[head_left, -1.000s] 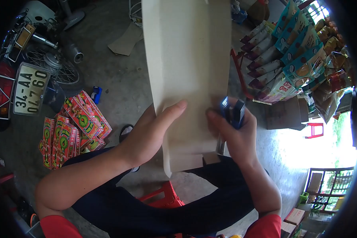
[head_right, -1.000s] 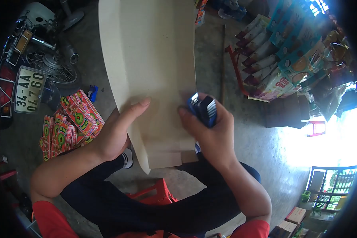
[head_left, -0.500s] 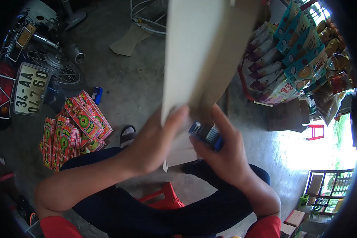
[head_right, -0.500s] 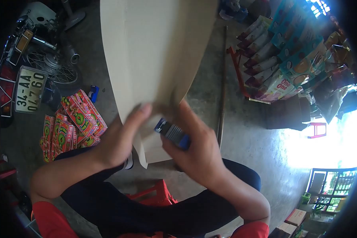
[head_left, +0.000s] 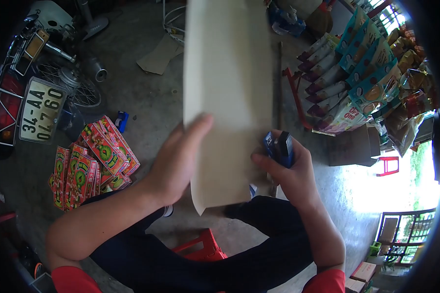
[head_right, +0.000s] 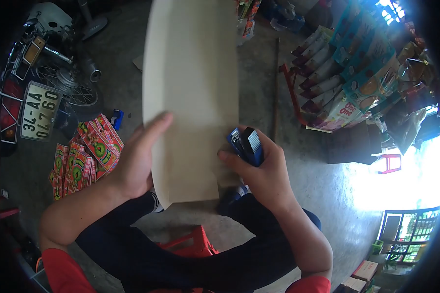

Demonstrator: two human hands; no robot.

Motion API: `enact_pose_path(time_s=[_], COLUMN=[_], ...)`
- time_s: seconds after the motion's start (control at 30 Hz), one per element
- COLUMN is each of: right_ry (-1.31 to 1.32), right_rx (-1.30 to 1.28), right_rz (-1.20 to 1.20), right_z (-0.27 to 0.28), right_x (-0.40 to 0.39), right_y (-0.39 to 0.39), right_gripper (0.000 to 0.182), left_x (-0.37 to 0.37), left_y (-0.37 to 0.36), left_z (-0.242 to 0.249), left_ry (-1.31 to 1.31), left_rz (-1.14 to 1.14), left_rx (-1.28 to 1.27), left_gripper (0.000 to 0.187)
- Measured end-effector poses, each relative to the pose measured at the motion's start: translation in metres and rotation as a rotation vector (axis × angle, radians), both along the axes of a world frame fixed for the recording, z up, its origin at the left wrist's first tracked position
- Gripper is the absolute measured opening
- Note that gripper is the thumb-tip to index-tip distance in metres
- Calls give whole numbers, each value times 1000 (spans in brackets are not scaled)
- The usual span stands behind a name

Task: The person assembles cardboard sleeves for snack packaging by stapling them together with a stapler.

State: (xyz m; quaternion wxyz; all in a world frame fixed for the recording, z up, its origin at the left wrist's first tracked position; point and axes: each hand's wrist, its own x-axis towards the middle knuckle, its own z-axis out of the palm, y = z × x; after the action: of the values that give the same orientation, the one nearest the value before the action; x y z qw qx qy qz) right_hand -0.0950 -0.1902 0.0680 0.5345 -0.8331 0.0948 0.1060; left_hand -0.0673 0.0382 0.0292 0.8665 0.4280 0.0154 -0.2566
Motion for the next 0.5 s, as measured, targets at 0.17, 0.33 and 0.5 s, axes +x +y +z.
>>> enact_pose_path(time_s=[0.17,0.33,0.5], right_ry=[-156,-370,-536], right_rx=[-27,-194,-366], right_rz=[69,121,331], right_z=[-6,-13,-17], right_x=[-9,-19,-22], right_y=[10,18,17], right_gripper=[55,65,78], left_x=[6,2,1], left_y=[12,10,9], left_z=[10,19,11], left_ry=[75,64,-30], left_rz=[159,151,117], left_rx=[-22,-83,-80], left_gripper=[51,54,52])
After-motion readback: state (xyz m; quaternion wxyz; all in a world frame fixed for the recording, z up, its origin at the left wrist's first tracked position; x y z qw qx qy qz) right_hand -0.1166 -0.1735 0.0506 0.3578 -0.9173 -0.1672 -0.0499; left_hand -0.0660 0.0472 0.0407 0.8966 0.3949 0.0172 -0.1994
